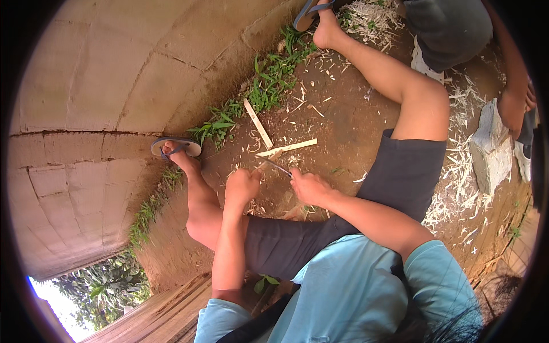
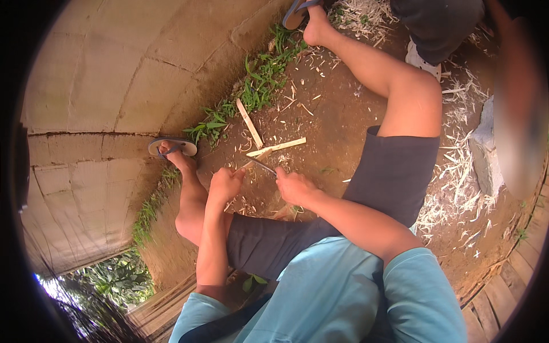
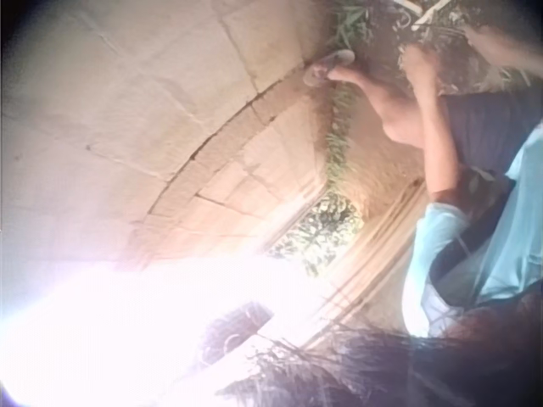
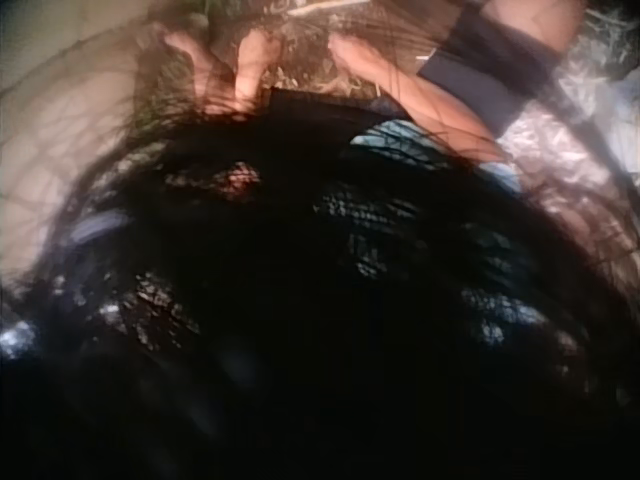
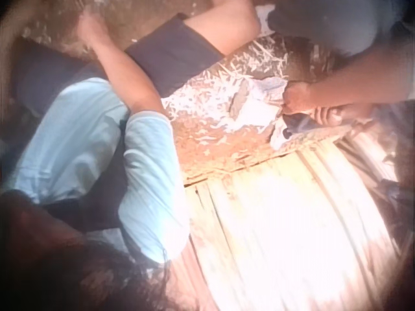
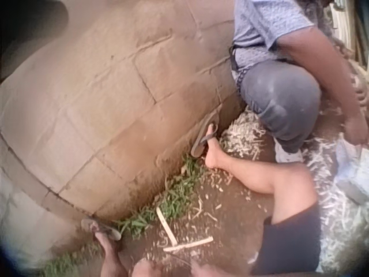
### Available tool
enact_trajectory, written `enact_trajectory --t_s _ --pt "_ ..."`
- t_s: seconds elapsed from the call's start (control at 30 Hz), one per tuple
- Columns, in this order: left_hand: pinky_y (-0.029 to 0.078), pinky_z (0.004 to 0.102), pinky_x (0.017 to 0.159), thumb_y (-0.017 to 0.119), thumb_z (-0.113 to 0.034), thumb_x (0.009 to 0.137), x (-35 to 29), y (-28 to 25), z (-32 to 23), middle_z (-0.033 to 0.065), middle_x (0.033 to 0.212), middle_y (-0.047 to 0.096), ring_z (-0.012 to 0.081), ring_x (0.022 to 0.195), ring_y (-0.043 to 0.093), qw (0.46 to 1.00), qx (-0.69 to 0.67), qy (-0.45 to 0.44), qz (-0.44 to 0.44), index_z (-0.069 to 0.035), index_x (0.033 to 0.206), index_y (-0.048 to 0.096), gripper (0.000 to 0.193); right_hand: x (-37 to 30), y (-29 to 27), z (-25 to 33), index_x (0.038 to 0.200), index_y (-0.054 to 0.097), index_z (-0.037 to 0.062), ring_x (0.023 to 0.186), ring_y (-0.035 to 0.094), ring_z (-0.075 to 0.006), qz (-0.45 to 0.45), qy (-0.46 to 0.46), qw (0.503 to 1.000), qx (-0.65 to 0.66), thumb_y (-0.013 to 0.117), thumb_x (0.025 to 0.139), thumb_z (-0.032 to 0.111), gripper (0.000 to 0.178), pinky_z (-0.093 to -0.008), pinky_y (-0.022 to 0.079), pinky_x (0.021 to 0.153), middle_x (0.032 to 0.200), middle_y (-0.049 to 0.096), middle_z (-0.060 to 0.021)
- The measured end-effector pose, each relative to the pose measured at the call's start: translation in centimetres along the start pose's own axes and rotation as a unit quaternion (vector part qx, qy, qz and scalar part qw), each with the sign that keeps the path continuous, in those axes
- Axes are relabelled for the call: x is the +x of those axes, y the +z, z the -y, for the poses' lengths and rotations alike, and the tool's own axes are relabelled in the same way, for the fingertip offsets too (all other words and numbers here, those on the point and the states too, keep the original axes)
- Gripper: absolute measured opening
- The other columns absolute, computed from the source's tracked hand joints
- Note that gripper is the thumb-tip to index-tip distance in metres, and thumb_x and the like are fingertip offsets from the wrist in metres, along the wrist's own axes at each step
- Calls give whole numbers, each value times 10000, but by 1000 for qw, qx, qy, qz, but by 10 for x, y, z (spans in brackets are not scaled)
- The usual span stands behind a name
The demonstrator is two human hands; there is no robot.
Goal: The person sits on the ground and uses a curved knife to shave thin strips from a small wooden stick. They hold the stick in their left hand and repeatedly draw the knife along its length to create wood shavings. Another person is visible nearby, also working on wood.
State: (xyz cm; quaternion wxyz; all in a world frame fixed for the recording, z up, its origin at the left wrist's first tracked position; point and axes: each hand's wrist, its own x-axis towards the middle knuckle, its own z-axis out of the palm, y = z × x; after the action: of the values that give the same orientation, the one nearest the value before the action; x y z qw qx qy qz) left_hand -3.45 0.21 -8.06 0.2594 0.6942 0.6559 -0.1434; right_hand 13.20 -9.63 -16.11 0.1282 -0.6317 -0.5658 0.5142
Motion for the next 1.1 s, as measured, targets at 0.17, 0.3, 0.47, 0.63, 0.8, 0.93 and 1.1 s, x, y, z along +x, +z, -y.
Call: enact_trajectory --t_s 0.17,0.3,0.47,0.63,0.8,0.93,1.1 --pt "495 470 759 585 -364 888 1 1 2 260 801 653 409 830 647 1000 6 1 -19 15 818 684 398 2 0 1 1160 417 14 867 619 -480 -7 -9 1000 6 412 971 248 301 -560 470 768 890 636 -294" --pt "496 472 760 584 -367 890 1 -1 -3 262 797 652 408 828 648 1000 -1 -11 14 16 806 682 404 9 7 -12 1184 409 17 875 626 -464 -7 19 999 41 421 971 261 325 -554 475 775 899 642 -281" --pt "499 473 759 591 -365 887 1 0 1 271 784 648 407 821 650 1000 -2 -6 -17 23 801 681 407 1 5 1 1141 438 14 884 608 -487 -18 -11 999 28 437 972 278 314 -554 470 775 913 635 -282" --pt "502 470 765 599 -352 882 -1 -1 -5 273 775 647 407 815 651 1000 -4 0 -11 30 806 683 398 16 19 -21 1160 439 14 869 628 -459 -36 36 999 13 438 960 260 317 -543 486 762 899 649 -266" --pt "502 466 769 605 -351 876 1 -2 -5 272 810 652 417 829 647 1000 22 12 -19 28 826 687 391 -2 4 4 1130 446 14 880 631 -455 -14 -48 999 19 450 949 244 292 -543 480 762 912 650 -266" --pt "503 465 781 607 -344 870 -3 -3 -7 267 853 658 418 854 645 1000 2 -6 -14 25 846 691 380 13 8 -24 1152 452 14 942 616 -463 -5 44 999 -14 467 933 217 299 -532 478 803 976 639 -284" --pt "505 467 792 600 -327 871 -6 -10 -10 255 880 664 407 885 644 1000 7 -7 -13 18 878 697 359 12 8 -8 1173 439 -14 970 609 -459 2 45 998 -31 475 926 209 334 -535 462 859 987 631 -297"
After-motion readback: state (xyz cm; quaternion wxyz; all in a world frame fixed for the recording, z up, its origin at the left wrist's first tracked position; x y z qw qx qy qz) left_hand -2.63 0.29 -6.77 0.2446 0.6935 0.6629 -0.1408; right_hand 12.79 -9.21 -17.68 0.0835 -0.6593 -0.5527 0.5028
